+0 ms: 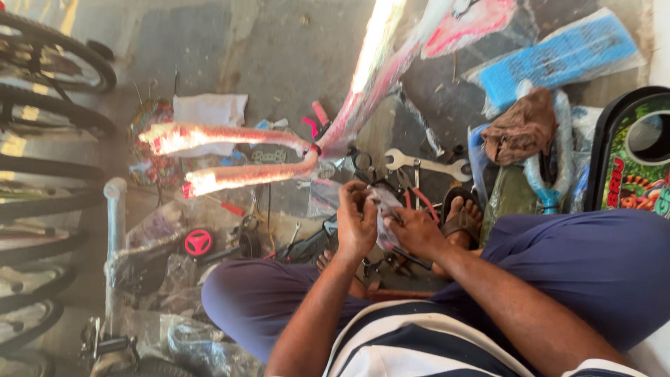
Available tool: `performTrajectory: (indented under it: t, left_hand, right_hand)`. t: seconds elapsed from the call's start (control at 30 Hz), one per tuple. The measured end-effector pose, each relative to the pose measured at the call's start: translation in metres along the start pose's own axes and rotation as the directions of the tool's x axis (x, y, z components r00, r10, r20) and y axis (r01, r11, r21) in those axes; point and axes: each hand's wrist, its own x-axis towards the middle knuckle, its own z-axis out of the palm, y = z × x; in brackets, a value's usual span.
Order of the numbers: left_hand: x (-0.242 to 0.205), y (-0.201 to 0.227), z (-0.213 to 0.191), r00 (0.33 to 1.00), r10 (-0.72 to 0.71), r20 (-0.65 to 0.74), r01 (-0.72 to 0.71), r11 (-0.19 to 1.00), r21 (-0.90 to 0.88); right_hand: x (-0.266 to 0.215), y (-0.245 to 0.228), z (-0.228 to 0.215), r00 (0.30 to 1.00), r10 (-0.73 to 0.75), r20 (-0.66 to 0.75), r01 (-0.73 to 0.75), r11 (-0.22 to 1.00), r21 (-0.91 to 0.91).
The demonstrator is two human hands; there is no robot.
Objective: The person sits on the floor and unpacks several bicycle components from plastic bags. They use a screwdriver to adjust a black part and then attach a wrapped handlebar to the bicycle frame.
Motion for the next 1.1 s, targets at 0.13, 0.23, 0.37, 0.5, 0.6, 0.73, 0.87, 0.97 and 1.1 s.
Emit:
performTrajectory:
  t: [0.13, 0.23, 0.37, 0.5, 0.6, 0.73, 0.87, 0.97, 1.1]
  left_hand:
    - [0.002, 0.007, -0.005, 0.999, -0.046, 0.017, 0.042, 0.986, 0.159]
    - [0.003, 0.012, -0.005, 0.992, -0.129, 0.014, 0.127, 0.989, 0.071]
    - [0.009, 0.01, -0.004, 1.0, -0.011, 0.015, 0.012, 0.999, -0.047]
    - [0.013, -0.002, -0.007, 1.0, -0.02, -0.018, 0.019, 1.0, -0.015]
    - [0.011, -0.007, -0.001, 0.999, -0.033, -0.018, 0.032, 0.998, -0.045]
    - [0.002, -0.006, 0.005, 0.999, -0.023, 0.027, 0.022, 1.0, 0.015]
    - [-0.005, 0.001, 0.008, 0.997, -0.036, 0.072, 0.027, 0.992, 0.12]
    - [-0.007, 0.005, 0.01, 0.996, -0.021, 0.085, 0.011, 0.993, 0.115]
    - [-0.012, 0.006, 0.016, 0.99, -0.002, 0.144, -0.015, 0.993, 0.12]
  right_hand:
    - [-0.003, -0.011, -0.008, 0.997, 0.037, -0.072, -0.049, 0.986, -0.161]
    - [-0.006, -0.018, -0.013, 0.935, -0.279, -0.219, 0.274, 0.96, -0.056]
    - [0.0, -0.017, -0.016, 0.975, -0.21, -0.073, 0.216, 0.973, 0.08]
    - [0.007, -0.003, -0.013, 0.985, -0.172, -0.031, 0.155, 0.942, -0.298]
    - [0.005, 0.011, -0.013, 0.997, 0.06, 0.043, -0.035, 0.896, -0.443]
    - [0.005, 0.027, -0.009, 0.993, -0.119, -0.002, 0.098, 0.83, -0.55]
    - [0.006, 0.04, -0.005, 1.0, -0.03, 0.002, 0.023, 0.747, -0.664]
    - [0.007, 0.05, 0.001, 0.998, -0.042, 0.056, 0.068, 0.789, -0.611]
    - [0.008, 0.066, 0.011, 0.981, 0.04, 0.187, 0.089, 0.771, -0.631]
